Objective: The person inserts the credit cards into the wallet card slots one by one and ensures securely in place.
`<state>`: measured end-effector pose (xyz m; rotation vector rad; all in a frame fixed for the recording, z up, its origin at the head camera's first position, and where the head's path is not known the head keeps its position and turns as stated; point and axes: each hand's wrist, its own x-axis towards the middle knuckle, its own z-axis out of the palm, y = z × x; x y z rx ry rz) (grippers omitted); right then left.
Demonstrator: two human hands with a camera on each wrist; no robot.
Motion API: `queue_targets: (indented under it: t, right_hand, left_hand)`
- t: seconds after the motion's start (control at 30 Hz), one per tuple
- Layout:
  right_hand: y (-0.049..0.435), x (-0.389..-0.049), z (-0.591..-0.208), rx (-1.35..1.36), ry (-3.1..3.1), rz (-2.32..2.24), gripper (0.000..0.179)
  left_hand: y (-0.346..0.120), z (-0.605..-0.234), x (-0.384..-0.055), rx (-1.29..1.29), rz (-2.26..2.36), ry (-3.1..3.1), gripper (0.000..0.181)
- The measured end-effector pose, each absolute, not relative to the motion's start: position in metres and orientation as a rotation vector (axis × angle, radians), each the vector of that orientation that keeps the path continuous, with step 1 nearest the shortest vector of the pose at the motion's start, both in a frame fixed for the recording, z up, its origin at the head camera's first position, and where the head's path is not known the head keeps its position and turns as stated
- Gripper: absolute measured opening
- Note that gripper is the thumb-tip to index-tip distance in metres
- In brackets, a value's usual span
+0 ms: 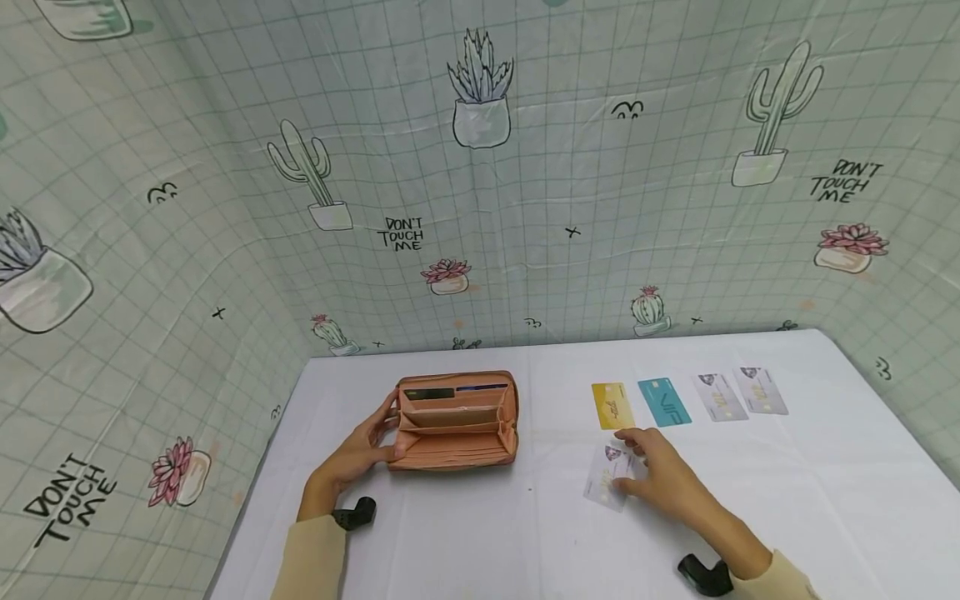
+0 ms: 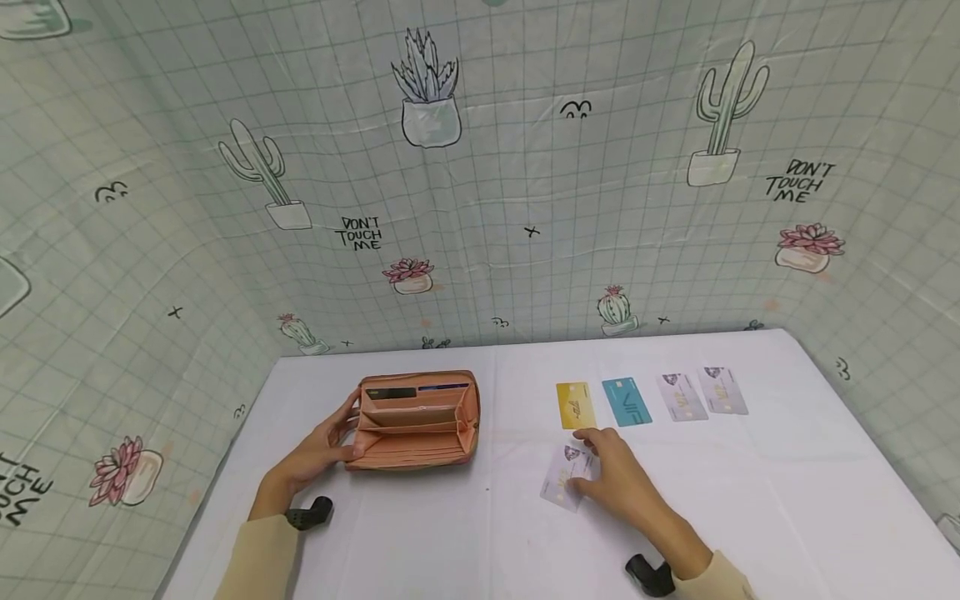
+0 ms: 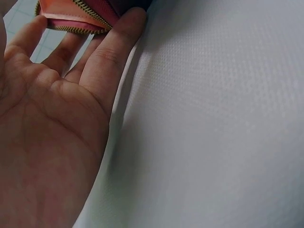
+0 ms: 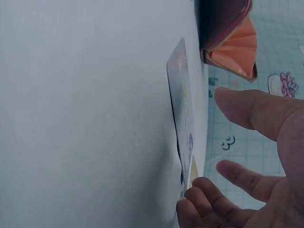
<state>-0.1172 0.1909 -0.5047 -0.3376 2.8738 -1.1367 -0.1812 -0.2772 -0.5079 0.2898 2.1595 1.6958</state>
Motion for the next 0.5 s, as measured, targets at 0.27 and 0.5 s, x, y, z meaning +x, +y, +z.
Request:
queue_targets:
  t: [0.27, 0.5]
  right_hand:
    - [0.184, -0.112, -0.515, -0.263, 2.947, -1.078, 0.077]
    - [0.176, -0.11, -0.518, -0.212, 2.98, -1.007, 0.087]
  left_hand:
    - [-0.277, -0.508, -0.18, 0.301, 1.692, 2.155, 0.092]
    - [-0.278, -0.509, -0.181, 0.316, 1.692, 2.156, 0.092]
